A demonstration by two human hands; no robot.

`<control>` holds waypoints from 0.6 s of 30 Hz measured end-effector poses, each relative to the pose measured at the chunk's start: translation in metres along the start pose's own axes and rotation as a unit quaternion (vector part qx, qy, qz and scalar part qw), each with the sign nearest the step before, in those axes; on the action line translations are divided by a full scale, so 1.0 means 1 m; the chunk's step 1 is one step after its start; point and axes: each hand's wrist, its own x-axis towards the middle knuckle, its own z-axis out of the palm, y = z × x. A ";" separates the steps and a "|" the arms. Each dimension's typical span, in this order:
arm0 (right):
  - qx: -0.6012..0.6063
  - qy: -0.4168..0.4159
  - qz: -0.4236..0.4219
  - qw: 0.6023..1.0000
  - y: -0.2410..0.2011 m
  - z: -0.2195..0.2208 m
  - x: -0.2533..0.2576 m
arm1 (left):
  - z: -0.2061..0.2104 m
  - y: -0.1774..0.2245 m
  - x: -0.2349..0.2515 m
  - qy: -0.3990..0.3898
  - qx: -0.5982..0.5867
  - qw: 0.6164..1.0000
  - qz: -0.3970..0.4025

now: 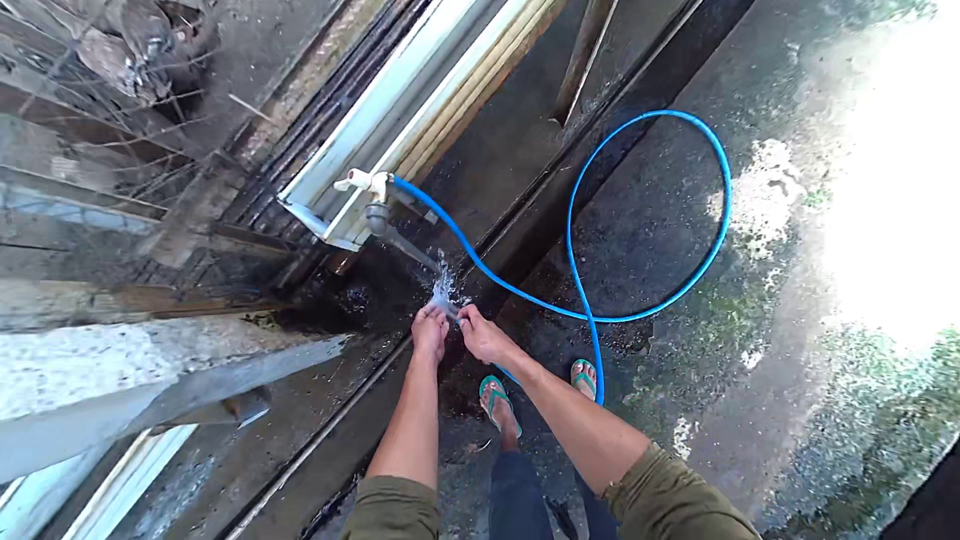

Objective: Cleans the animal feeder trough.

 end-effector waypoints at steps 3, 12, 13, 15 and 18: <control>0.003 0.043 -0.001 0.999 -0.014 0.027 0.001 | -0.070 -0.023 -0.009 -0.044 -0.032 0.997 -0.047; -0.037 0.097 0.032 0.994 -0.038 0.079 -0.041 | -0.315 -0.072 -0.097 0.177 0.161 0.968 -0.080; -0.045 0.096 0.034 0.994 -0.037 0.080 -0.046 | -0.336 -0.067 -0.105 0.207 0.129 0.967 -0.072; -0.053 0.101 0.045 0.993 -0.032 0.081 -0.057 | -0.375 -0.054 -0.117 0.240 0.089 0.966 -0.032; -0.036 0.142 0.064 0.987 -0.026 0.075 -0.075 | -0.423 -0.007 -0.145 0.291 0.108 0.944 0.114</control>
